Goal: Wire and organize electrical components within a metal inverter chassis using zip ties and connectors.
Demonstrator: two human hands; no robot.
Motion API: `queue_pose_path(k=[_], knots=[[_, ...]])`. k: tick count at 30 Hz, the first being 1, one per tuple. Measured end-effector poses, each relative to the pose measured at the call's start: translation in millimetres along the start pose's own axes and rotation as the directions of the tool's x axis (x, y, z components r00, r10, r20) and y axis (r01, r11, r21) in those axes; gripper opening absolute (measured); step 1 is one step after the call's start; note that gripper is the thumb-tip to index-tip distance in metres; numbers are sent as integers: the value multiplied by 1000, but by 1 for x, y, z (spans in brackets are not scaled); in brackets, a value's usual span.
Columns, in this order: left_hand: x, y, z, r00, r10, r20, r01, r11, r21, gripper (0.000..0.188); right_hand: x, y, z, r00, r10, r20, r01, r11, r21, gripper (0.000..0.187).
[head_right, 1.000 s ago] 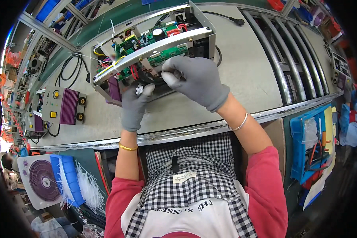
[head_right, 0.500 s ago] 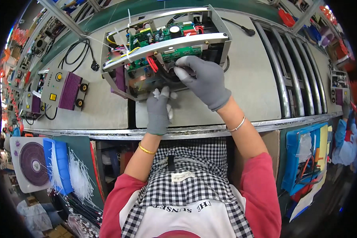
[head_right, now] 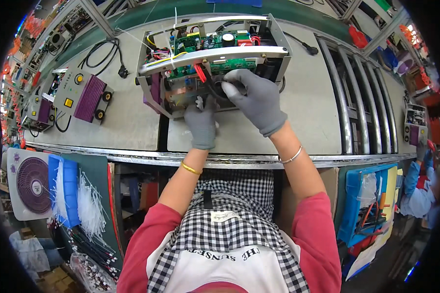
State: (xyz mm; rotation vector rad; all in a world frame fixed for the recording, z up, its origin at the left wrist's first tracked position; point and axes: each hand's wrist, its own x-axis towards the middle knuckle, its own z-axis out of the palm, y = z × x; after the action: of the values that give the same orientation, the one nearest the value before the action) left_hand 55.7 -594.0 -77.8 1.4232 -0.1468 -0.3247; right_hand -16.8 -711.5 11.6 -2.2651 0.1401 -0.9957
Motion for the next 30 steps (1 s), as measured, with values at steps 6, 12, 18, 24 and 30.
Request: queue_pose_path(k=[6,12,18,24,30], knots=[[3,1,-8,989,149,-6,-146,976,159,20,-22,-12,-1,983,180,23,-178,983,-45,14],[-4,0,-22,980,199,18,-197,942,272,25,-35,-11,23,968,249,41,-248,968,-31,16],[-1,24,-42,974,-74,212,46,990,134,27,-46,5,56,987,148,-62,-151,988,-43,17],[13,22,-39,868,-304,391,332,943,-2,20,-48,-1,45,975,220,-35,-218,974,56,18],[10,14,-22,934,-225,277,216,974,64,16,-48,-4,36,959,283,11,-280,942,185,16]])
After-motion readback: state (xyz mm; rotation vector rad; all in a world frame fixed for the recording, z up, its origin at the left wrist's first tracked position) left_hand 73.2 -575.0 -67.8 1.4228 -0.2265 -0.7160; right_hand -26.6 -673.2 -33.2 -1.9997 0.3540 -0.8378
